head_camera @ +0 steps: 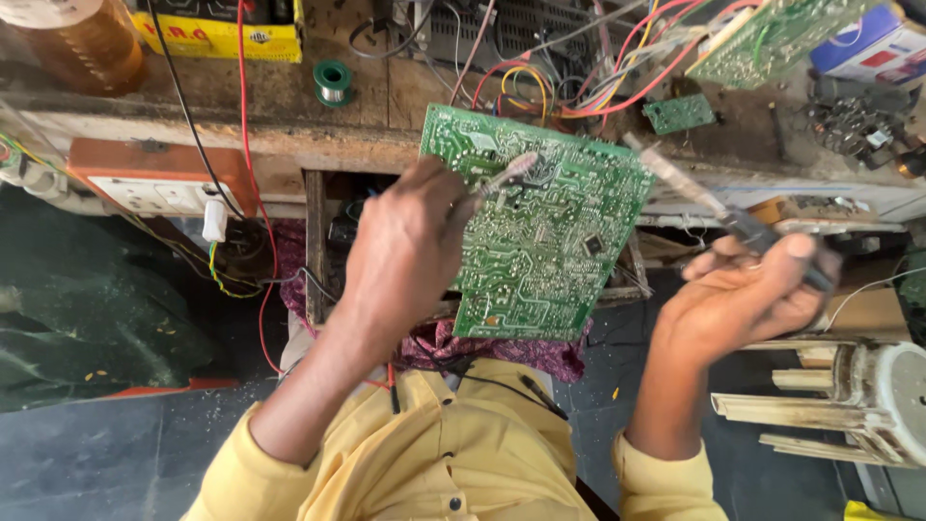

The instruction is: The person holds a large green circuit board on a cluttered workbench and solders components on it, holding a soldering iron in one hand and a toothbrush-style flux brush in the other, working across different areas of the board throughout the clip.

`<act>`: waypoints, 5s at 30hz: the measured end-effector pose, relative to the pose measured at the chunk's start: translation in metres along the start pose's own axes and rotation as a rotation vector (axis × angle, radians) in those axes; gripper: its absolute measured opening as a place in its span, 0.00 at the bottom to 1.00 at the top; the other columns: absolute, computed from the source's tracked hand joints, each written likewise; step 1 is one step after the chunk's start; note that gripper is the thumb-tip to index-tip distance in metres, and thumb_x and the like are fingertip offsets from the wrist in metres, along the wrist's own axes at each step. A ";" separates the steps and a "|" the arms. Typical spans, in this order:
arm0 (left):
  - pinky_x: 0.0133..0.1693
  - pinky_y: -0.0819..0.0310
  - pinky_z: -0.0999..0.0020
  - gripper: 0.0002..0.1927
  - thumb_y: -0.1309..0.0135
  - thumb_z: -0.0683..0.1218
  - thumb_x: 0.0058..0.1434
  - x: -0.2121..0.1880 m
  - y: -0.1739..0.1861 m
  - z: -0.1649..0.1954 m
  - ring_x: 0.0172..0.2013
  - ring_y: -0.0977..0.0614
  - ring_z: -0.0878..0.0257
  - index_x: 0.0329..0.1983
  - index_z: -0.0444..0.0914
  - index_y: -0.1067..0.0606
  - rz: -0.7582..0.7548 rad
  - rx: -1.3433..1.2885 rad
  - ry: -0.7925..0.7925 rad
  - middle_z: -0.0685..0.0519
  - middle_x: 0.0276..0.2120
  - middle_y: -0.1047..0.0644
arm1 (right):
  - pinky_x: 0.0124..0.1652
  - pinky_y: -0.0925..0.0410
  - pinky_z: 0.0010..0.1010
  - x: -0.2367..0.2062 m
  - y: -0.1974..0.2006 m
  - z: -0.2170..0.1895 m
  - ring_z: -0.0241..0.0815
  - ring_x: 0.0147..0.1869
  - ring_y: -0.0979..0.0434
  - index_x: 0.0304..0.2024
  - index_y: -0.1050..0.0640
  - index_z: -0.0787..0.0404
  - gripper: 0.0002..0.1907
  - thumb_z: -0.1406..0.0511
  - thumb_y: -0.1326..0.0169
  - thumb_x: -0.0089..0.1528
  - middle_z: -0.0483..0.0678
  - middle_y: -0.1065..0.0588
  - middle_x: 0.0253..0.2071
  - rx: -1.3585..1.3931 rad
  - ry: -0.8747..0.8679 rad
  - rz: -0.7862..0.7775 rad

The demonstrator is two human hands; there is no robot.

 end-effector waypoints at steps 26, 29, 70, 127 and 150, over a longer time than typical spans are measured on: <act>0.25 0.38 0.76 0.05 0.40 0.37 0.65 -0.052 0.014 -0.044 0.25 0.32 0.76 0.36 0.29 0.24 0.199 -0.356 0.267 0.56 0.29 0.29 | 0.23 0.30 0.31 -0.031 -0.019 0.014 0.44 0.25 0.22 0.49 0.31 0.70 0.15 0.64 0.42 0.72 0.56 0.25 0.33 -0.083 0.042 -0.249; 0.25 0.39 0.76 0.05 0.40 0.37 0.65 -0.053 0.015 -0.046 0.25 0.33 0.76 0.36 0.29 0.24 0.208 -0.386 0.259 0.56 0.30 0.29 | 0.26 0.27 0.32 -0.030 -0.022 0.003 0.47 0.27 0.21 0.49 0.30 0.72 0.16 0.64 0.41 0.71 0.57 0.27 0.37 -0.158 0.167 -0.339; 0.28 0.31 0.70 0.05 0.38 0.38 0.65 -0.013 0.019 -0.018 0.27 0.24 0.66 0.38 0.32 0.23 0.179 -0.271 0.020 0.51 0.31 0.25 | 0.34 0.23 0.29 -0.034 -0.033 -0.004 0.45 0.33 0.17 0.53 0.30 0.73 0.16 0.64 0.43 0.75 0.58 0.23 0.37 -0.367 0.292 -0.529; 0.34 0.32 0.81 0.09 0.38 0.37 0.64 -0.073 -0.019 -0.097 0.33 0.24 0.77 0.44 0.30 0.25 0.286 -0.740 0.411 0.58 0.33 0.23 | 0.20 0.36 0.29 -0.054 -0.032 0.032 0.38 0.27 0.27 0.47 0.30 0.65 0.12 0.62 0.47 0.74 0.52 0.25 0.33 -0.028 -0.162 -0.033; 0.33 0.31 0.81 0.10 0.38 0.37 0.64 -0.076 -0.020 -0.098 0.33 0.24 0.76 0.46 0.30 0.25 0.276 -0.770 0.409 0.57 0.34 0.23 | 0.18 0.38 0.25 -0.048 -0.024 0.024 0.37 0.23 0.29 0.48 0.31 0.64 0.13 0.60 0.49 0.76 0.51 0.27 0.29 -0.044 -0.172 -0.012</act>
Point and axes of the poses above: each hand's wrist, its own x-axis towards the middle knuckle, its own y-axis out of the back of the hand, z = x × y, the point moved 5 cm from there along x, towards the middle knuckle
